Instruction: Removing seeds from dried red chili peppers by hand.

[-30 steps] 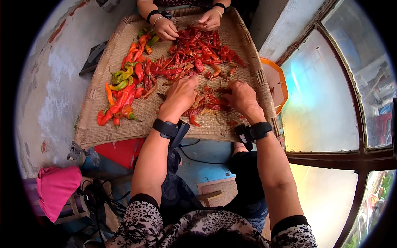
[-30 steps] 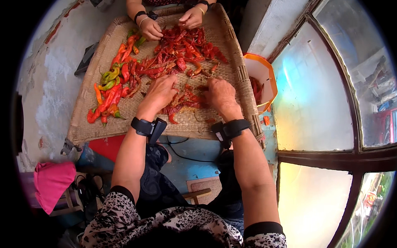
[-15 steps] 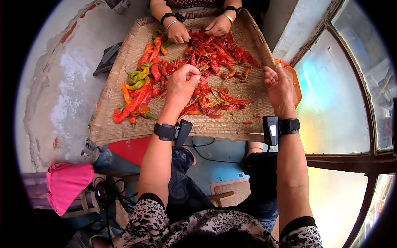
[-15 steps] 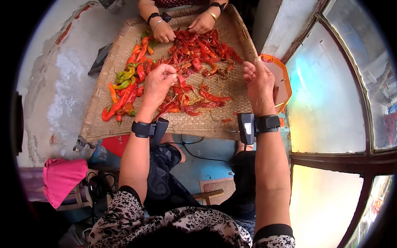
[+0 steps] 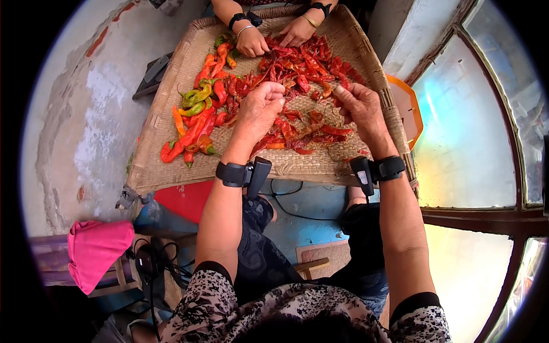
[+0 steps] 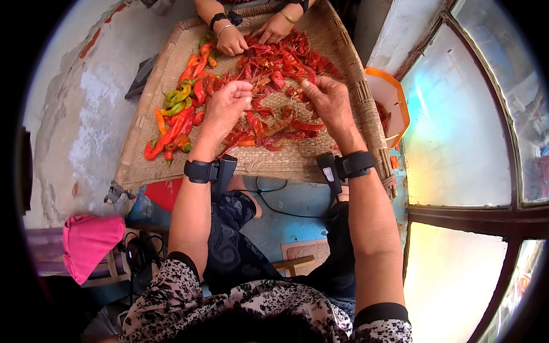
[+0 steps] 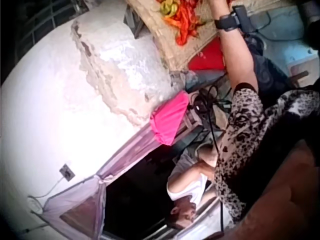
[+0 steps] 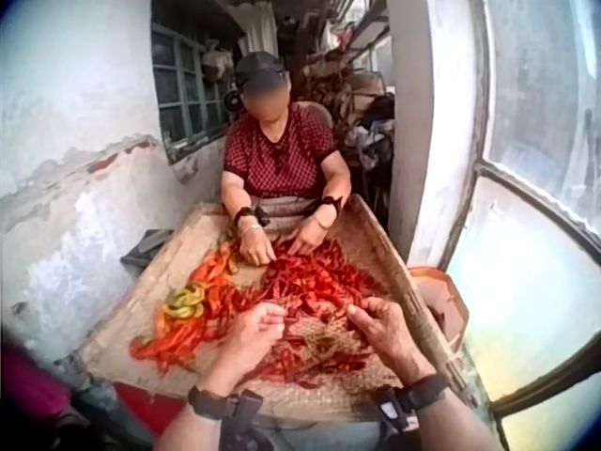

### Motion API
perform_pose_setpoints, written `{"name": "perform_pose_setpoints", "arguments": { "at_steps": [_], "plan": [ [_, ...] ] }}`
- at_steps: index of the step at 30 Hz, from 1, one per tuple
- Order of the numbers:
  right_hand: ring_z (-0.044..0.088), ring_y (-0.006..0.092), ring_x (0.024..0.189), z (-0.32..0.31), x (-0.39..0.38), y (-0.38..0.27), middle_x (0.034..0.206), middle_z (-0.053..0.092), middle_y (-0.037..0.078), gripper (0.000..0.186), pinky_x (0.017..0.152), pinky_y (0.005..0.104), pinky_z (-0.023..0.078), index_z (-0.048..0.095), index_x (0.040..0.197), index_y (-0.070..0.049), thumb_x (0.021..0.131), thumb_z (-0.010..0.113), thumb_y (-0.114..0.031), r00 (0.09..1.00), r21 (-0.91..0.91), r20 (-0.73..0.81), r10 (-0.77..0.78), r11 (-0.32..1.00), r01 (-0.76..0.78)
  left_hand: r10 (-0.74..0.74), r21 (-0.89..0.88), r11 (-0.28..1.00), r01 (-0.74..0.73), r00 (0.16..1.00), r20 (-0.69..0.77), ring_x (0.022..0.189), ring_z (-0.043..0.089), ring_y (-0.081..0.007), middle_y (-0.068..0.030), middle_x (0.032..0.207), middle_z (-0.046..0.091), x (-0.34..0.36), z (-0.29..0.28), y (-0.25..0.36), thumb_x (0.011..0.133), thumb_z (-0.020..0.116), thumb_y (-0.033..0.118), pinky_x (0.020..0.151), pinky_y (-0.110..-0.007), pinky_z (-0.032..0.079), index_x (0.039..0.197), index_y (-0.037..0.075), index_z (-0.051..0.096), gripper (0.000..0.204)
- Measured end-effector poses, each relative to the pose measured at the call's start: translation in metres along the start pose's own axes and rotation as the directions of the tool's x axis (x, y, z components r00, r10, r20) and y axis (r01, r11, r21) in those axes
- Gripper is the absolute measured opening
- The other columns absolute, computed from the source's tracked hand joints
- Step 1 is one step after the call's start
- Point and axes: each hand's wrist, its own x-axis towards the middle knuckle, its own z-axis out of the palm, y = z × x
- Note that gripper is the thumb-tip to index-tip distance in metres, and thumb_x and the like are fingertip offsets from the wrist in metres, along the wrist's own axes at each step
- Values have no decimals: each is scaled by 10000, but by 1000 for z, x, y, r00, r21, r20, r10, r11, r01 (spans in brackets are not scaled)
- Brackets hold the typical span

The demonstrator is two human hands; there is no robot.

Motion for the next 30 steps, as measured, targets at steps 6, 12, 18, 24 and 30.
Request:
{"name": "perform_pose_setpoints", "arguments": {
  "at_steps": [6,12,18,24,30],
  "plan": [
    [580,113,685,-59,15,10,856,605,74,225,588,227,504,543,955,-17,941,514,-239,946,671,-310,96,727,146,164,450,835,-318,923,348,771,596,-205,-112,876,598,-19,-2,-12,794,576,70,686,-325,480,989,11,582,204],
    [612,166,687,-27,3,11,836,642,130,263,646,278,520,567,919,8,912,556,-255,976,478,-115,187,871,-111,195,423,818,-390,880,433,815,549,-258,-103,820,546,-32,7,-19,741,656,198,720,-354,444,891,14,578,251],
    [611,333,834,7,-14,11,878,649,152,263,707,419,491,651,946,-73,731,688,-221,976,-902,211,-53,374,215,123,536,752,-385,880,459,815,538,-285,-111,792,542,-33,13,-10,730,650,137,703,-379,432,841,22,567,181],
    [614,333,806,7,-9,23,799,637,153,144,685,428,486,639,829,-88,743,661,-201,975,-950,188,115,274,151,103,364,901,-237,931,351,689,558,-193,-77,714,553,-23,5,-3,769,632,101,628,-328,444,832,7,530,153],
    [610,345,747,4,-13,17,765,632,148,112,655,435,483,625,798,-84,739,635,-178,969,-902,244,29,374,216,75,325,938,-118,987,144,649,572,-229,-110,722,584,-20,0,2,805,602,86,612,-351,458,862,1,506,140]
  ]
}}
